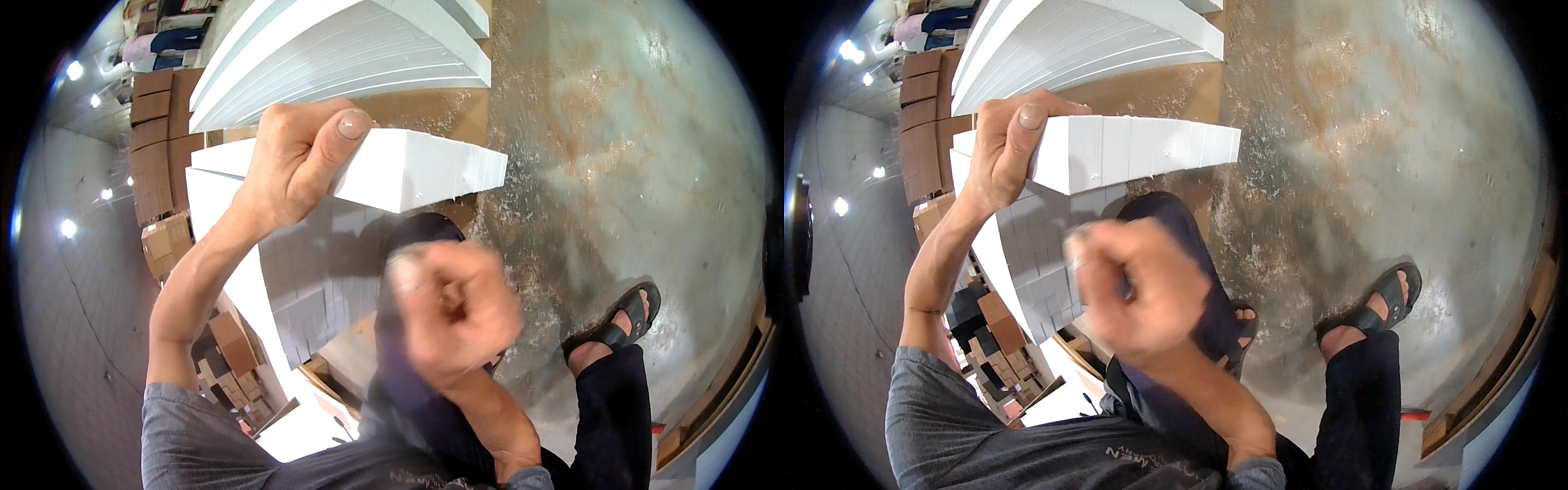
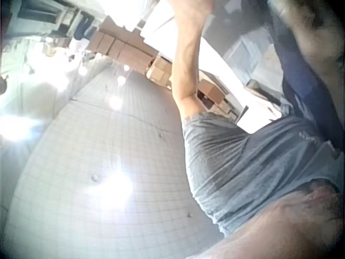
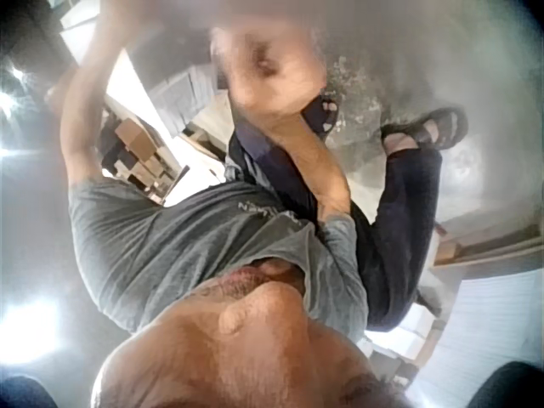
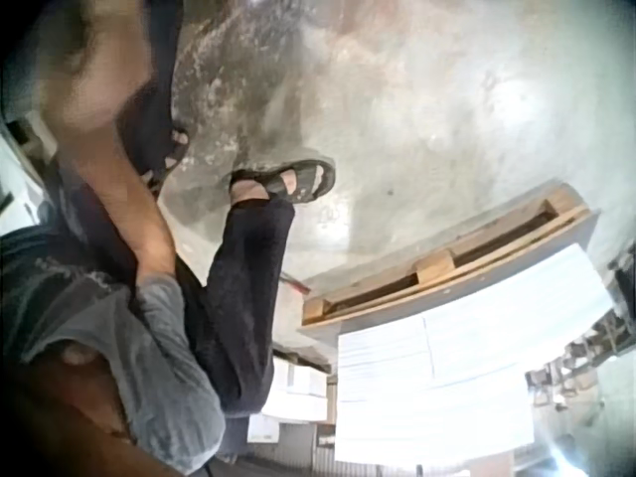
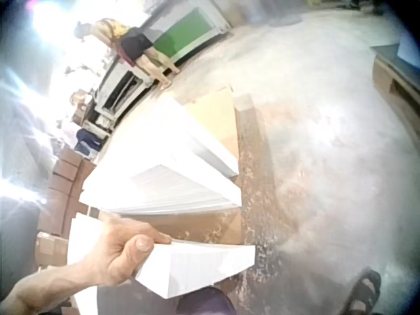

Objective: The person uses a small blade to shave off excess material or adhesive from the corners and edges of white wooden planks, occasionally using a red rubber mallet to tap pieces into alignment.

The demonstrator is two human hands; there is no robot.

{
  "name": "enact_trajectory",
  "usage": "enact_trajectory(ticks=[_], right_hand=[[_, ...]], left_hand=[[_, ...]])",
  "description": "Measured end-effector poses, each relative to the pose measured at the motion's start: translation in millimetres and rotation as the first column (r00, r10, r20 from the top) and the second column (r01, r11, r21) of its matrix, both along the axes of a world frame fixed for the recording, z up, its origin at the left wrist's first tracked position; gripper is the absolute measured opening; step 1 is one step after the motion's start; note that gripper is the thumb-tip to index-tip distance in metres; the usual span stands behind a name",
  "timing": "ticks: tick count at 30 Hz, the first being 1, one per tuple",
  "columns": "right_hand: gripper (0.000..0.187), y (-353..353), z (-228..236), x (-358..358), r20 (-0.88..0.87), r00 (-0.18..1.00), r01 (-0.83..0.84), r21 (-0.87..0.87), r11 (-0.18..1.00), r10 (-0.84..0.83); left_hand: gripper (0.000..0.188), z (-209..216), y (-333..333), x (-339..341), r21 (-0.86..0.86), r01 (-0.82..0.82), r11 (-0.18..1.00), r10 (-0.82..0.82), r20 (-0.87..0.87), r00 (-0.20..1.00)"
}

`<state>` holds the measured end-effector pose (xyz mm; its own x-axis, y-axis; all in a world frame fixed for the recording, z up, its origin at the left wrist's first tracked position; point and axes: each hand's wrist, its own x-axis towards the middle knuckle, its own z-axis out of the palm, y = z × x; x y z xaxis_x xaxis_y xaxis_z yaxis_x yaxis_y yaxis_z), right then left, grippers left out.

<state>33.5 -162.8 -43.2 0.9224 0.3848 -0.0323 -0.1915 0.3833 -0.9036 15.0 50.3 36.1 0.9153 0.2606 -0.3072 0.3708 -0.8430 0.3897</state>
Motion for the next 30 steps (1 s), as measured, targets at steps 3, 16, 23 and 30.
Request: enact_trajectory(ticks=[3, 16, 23, 30], right_hand=[[0.014, 0.4, -11.8, 15.5, -0.314, 0.949, -0.017, 0.082, 0.996, 0.042], [0.014, 7.9, -101.8, 10.0, -0.273, 0.957, 0.069, -0.122, 0.990, -0.100], [0.015, 14.6, -94.1, 49.1, -0.235, 0.948, -0.275, -0.268, 0.923, 0.214], [0.025, -56.2, -258.9, 47.0, 0.016, 0.845, -0.259, -0.863, 0.435, 0.535]], left_hand=[[0.070, 0.1, -2.4, 1.0, 0.013, 0.018, 1.000, -0.018, 0.026, 1.000], [0.072, -1.0, 1.0, -3.6, -0.014, -0.021, 1.000, 0.021, -0.008, 1.000], [0.072, -5.5, 0.0, -5.6, 0.033, 0.003, 0.999, -0.004, 0.025, 1.000], [0.065, -2.4, -2.0, 7.7, 0.035, 0.046, 0.998, -0.049, 0.089, 0.995]])
